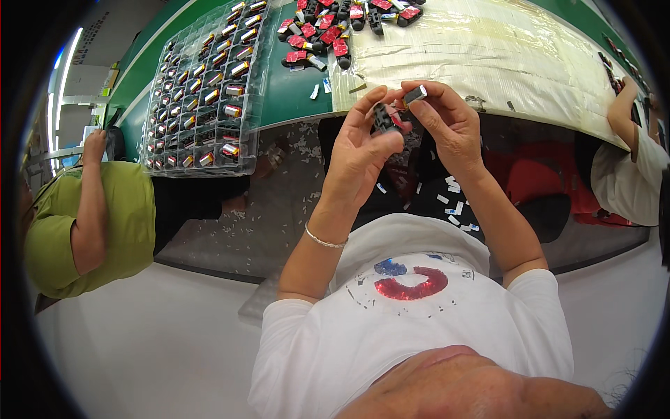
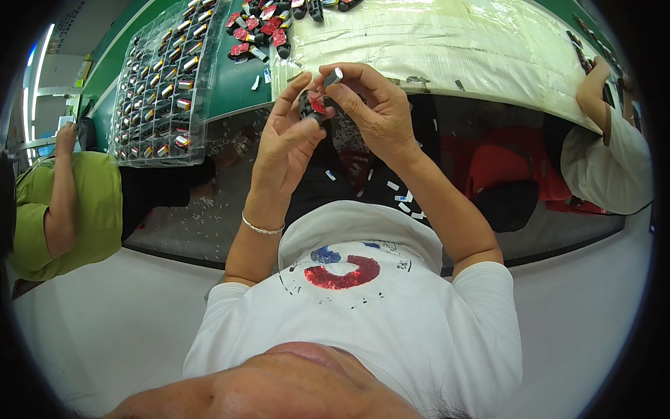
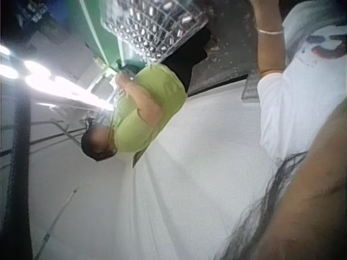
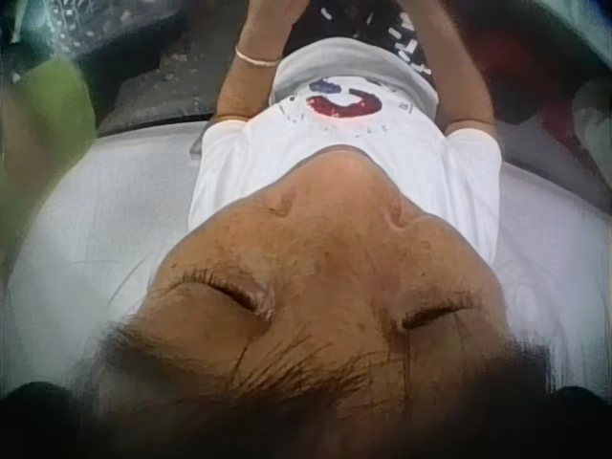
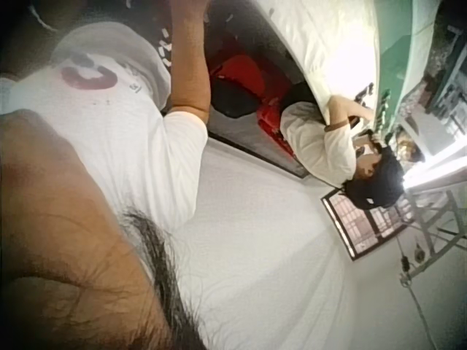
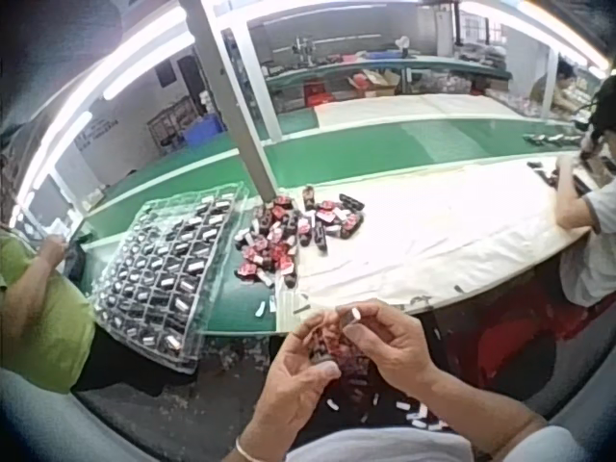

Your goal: Assembling small plastic key fob housings by attaching red internal components and organizing them in a storage tray.

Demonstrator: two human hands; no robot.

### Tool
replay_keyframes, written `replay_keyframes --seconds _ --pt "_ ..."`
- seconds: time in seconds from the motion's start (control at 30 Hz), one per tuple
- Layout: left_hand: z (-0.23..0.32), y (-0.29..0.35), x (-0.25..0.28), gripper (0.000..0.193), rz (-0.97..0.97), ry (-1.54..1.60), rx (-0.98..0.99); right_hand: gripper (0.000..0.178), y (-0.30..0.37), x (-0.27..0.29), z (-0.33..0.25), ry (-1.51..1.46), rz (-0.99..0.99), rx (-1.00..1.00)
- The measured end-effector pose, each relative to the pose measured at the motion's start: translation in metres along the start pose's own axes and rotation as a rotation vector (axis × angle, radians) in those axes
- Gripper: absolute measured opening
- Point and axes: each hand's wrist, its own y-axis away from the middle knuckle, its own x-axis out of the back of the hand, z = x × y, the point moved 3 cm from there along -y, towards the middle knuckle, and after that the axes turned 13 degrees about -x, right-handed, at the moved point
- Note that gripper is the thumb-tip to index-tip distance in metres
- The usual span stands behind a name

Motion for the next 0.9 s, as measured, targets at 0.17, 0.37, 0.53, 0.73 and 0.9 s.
replay_keyframes --seconds 0.17,0.37,0.53,0.73,0.9 --pt "0.004 0.002 0.007 0.049 -0.063 -0.264 -0.091 0.023 -0.003 0.0 -0.004 0.031 0.0 0.034" --pt "-0.006 -0.002 0.013 0.034 0.069 -0.225 -0.194 0.022 -0.003 0.0 -0.008 0.051 -0.014 0.038" --pt "-0.003 -0.006 0.014 0.029 0.038 0.045 -0.017 0.022 -0.003 -0.003 -0.013 0.175 -0.013 0.067" --pt "0.002 -0.006 0.023 0.03 -0.006 0.167 0.087 0.027 -0.003 -0.01 -0.029 0.635 -0.043 0.425" --pt "0.004 -0.001 0.015 0.035 -0.029 0.016 0.063 0.026 -0.004 -0.004 -0.032 0.686 -0.024 0.343"
